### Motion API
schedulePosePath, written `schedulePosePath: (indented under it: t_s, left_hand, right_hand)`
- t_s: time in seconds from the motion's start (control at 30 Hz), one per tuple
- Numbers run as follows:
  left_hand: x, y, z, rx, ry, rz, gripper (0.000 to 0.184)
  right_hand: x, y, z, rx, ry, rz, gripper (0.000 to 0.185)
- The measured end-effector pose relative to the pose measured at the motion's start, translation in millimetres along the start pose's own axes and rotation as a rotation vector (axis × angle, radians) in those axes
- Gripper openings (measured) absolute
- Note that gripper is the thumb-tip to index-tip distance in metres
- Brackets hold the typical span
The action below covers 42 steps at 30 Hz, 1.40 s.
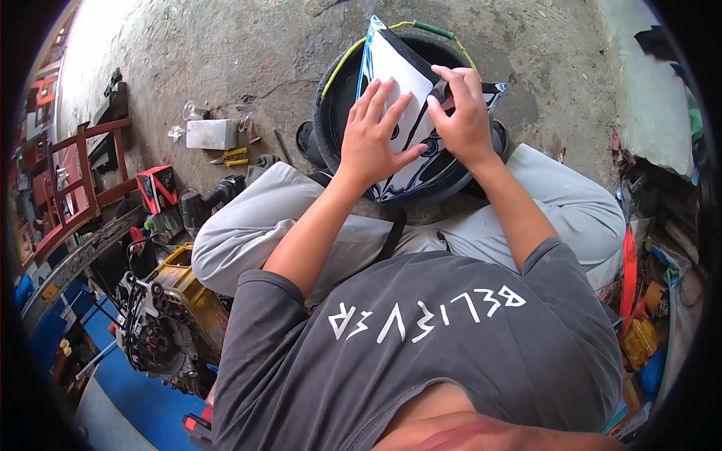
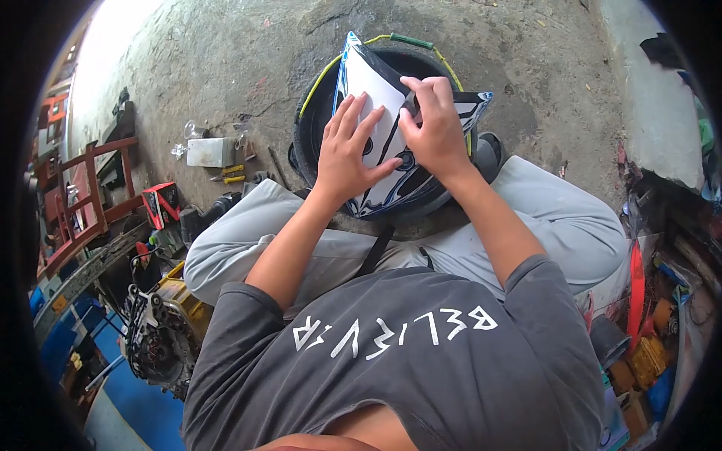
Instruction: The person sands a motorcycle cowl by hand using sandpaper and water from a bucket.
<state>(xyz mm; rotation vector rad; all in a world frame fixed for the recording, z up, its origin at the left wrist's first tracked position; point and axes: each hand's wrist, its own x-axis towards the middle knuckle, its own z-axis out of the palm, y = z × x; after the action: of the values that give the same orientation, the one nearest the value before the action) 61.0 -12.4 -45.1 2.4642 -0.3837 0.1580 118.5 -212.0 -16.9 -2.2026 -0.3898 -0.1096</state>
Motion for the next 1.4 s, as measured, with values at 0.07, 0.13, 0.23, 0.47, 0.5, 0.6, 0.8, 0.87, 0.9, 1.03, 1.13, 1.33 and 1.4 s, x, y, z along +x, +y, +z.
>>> schedulePosePath:
  t_s: [0.07,0.13,0.23,0.47,0.5,0.6,0.8,0.87,0.9,1.03,1.13,1.33,1.4]
  left_hand:
    - [-0.8,-0.1,0.3,0.001,-0.001,-0.001,0.093]
    - [-2.1,-0.4,0.7,0.007,0.0,0.002,0.093]
    - [-1.0,-0.2,1.6,-0.004,0.003,0.004,0.092]
    - [-1.3,0.3,0.2,0.01,-0.001,0.001,0.093]
    - [-0.2,0.5,0.4,0.006,-0.001,-0.001,0.093]
    - [-0.6,-0.2,-1.2,0.003,-0.008,-0.003,0.093]
    - [-2.0,0.4,-1.2,-0.007,-0.012,-0.003,0.094]
    - [0.0,-1.0,-2.0,-0.015,-0.001,0.015,0.094]
    - [0.6,-0.8,-2.4,-0.016,-0.003,0.014,0.094]
    - [0.3,2.4,-4.1,-0.01,-0.026,-0.008,0.095]
    - [0.3,2.7,-3.8,-0.001,-0.026,-0.008,0.094]
    - [0.1,3.0,-3.5,0.011,-0.027,-0.008,0.093]
    - [-0.3,2.5,-2.6,0.004,-0.021,-0.005,0.094]
  right_hand:
    - [4.9,1.9,-3.3,-0.035,0.072,0.026,0.053]
    - [5.8,3.8,-4.2,-0.025,0.083,0.017,0.052]
    - [-3.4,4.2,5.2,0.028,0.055,-0.055,0.052]
    - [3.3,-1.3,-0.5,0.01,0.101,0.063,0.051]
    - [-0.5,5.4,3.7,0.025,0.06,0.04,0.052]
    - [0.3,3.2,3.4,0.054,0.053,0.073,0.051]
    - [-2.5,10.5,2.8,0.023,-0.012,0.019,0.05]
    - [-1.0,9.3,2.5,0.051,0.019,0.045,0.05]
    - [1.0,6.1,1.9,0.097,0.047,0.105,0.05]
    - [1.0,10.9,0.1,0.029,-0.001,0.016,0.05]
    - [-0.1,8.1,0.2,-0.045,0.007,-0.044,0.05]
    - [-0.7,8.7,2.9,-0.015,0.019,-0.021,0.049]
    - [0.4,7.5,1.4,-0.036,-0.002,-0.036,0.049]
